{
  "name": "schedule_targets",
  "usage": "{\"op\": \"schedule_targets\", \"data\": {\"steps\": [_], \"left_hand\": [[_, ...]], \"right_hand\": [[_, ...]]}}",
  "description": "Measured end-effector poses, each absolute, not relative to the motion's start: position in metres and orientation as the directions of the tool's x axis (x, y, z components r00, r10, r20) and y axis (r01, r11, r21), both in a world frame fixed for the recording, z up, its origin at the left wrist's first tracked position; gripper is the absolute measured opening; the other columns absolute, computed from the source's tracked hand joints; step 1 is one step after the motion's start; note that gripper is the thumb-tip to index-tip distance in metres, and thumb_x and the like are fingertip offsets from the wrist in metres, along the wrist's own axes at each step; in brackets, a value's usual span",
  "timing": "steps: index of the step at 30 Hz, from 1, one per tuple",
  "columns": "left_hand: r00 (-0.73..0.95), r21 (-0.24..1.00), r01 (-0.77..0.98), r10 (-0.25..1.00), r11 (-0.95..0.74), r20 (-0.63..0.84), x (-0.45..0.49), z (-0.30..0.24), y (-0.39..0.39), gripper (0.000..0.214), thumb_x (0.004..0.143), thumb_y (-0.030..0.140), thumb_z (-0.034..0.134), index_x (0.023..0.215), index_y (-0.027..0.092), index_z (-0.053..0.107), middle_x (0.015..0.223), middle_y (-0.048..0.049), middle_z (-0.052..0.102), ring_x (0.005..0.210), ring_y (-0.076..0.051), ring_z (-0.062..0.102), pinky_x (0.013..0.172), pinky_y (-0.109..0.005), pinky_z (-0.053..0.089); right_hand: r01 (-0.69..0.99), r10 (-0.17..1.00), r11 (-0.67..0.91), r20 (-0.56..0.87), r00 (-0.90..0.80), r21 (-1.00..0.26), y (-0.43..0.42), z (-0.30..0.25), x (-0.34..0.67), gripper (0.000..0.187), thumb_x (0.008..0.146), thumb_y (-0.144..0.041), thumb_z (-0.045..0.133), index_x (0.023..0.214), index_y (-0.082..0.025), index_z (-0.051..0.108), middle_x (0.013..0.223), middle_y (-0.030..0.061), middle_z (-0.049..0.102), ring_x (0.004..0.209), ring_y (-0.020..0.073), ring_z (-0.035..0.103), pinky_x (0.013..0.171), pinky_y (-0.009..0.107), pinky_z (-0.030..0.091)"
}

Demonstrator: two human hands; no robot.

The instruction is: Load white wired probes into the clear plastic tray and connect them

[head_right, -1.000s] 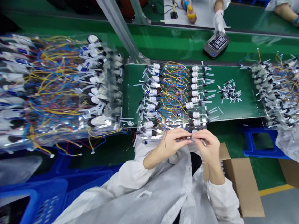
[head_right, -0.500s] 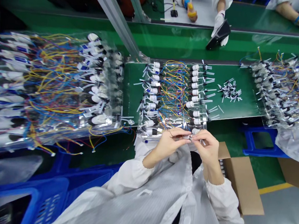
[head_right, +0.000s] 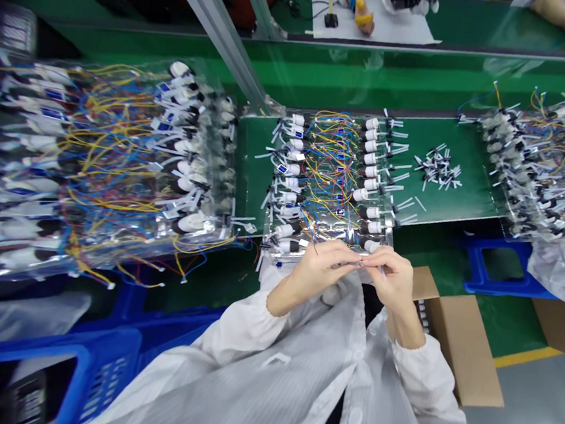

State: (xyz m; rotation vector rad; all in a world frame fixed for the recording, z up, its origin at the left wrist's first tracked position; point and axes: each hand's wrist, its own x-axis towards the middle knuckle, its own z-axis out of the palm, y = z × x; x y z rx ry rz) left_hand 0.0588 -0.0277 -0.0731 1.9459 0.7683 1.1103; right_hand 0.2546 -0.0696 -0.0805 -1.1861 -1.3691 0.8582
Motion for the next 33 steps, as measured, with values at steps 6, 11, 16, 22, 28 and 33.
{"op": "schedule_targets", "data": {"steps": [6,11,16,22,28,33], "left_hand": [[0.362,0.834,0.072,0.793,-0.547,0.489,0.06,-0.077,-0.027,0.013,0.091,0.022,0.079,0.104,0.02,0.078,0.095,-0.0048,0.081,0.087,-0.015,0.077,0.08,-0.03,0.065],[0.29,0.815,0.052,0.79,-0.576,0.54,0.064,-0.082,-0.031,0.011,0.089,0.021,0.08,0.1,0.019,0.078,0.092,-0.0049,0.081,0.084,-0.015,0.077,0.078,-0.029,0.065],[0.284,0.814,0.059,0.791,-0.578,0.542,0.064,-0.084,-0.031,0.011,0.09,0.02,0.079,0.101,0.019,0.078,0.094,-0.0057,0.08,0.085,-0.015,0.077,0.079,-0.03,0.066],[0.264,0.794,0.048,0.774,-0.606,0.575,0.067,-0.088,-0.034,0.014,0.089,0.018,0.079,0.103,0.019,0.077,0.095,-0.0061,0.08,0.086,-0.015,0.076,0.079,-0.03,0.065],[0.305,0.77,0.077,0.75,-0.634,0.587,0.066,-0.091,-0.031,0.013,0.092,0.015,0.076,0.105,0.018,0.074,0.098,-0.0064,0.079,0.089,-0.016,0.076,0.081,-0.031,0.064],[0.432,0.717,0.303,0.761,-0.628,0.483,0.056,-0.083,-0.028,0.01,0.099,0.017,0.066,0.107,0.019,0.072,0.1,-0.0065,0.077,0.094,-0.019,0.072,0.085,-0.037,0.061]], "right_hand": [[0.122,0.965,0.249,0.257,0.051,-0.961,-0.066,-0.069,0.257,0.006,0.088,-0.02,0.08,0.087,-0.026,0.078,0.086,0.0045,0.074,0.083,0.0212,0.07,0.076,0.038,0.057],[0.041,0.951,0.307,0.308,0.032,-0.951,-0.065,-0.071,0.256,0.011,0.09,-0.015,0.077,0.089,-0.026,0.076,0.084,0.0043,0.072,0.081,0.0212,0.069,0.075,0.039,0.055],[0.067,0.948,0.314,0.317,0.036,-0.947,-0.065,-0.077,0.252,0.012,0.091,-0.014,0.076,0.09,-0.026,0.076,0.083,0.0041,0.071,0.079,0.0213,0.068,0.073,0.039,0.054],[0.101,0.926,0.371,0.375,0.031,-0.923,-0.064,-0.078,0.252,0.014,0.09,-0.011,0.076,0.088,-0.026,0.075,0.081,0.0031,0.072,0.077,0.0208,0.068,0.072,0.039,0.053],[0.263,0.924,0.377,0.381,-0.038,-0.888,-0.061,-0.075,0.253,0.013,0.092,-0.013,0.072,0.089,-0.025,0.073,0.084,0.0035,0.073,0.081,0.0212,0.068,0.077,0.04,0.053],[0.402,0.917,0.399,0.372,-0.147,-0.824,-0.057,-0.07,0.27,0.014,0.087,-0.02,0.079,0.099,-0.026,0.075,0.096,0.0057,0.074,0.094,0.0236,0.068,0.084,0.042,0.056]]}}
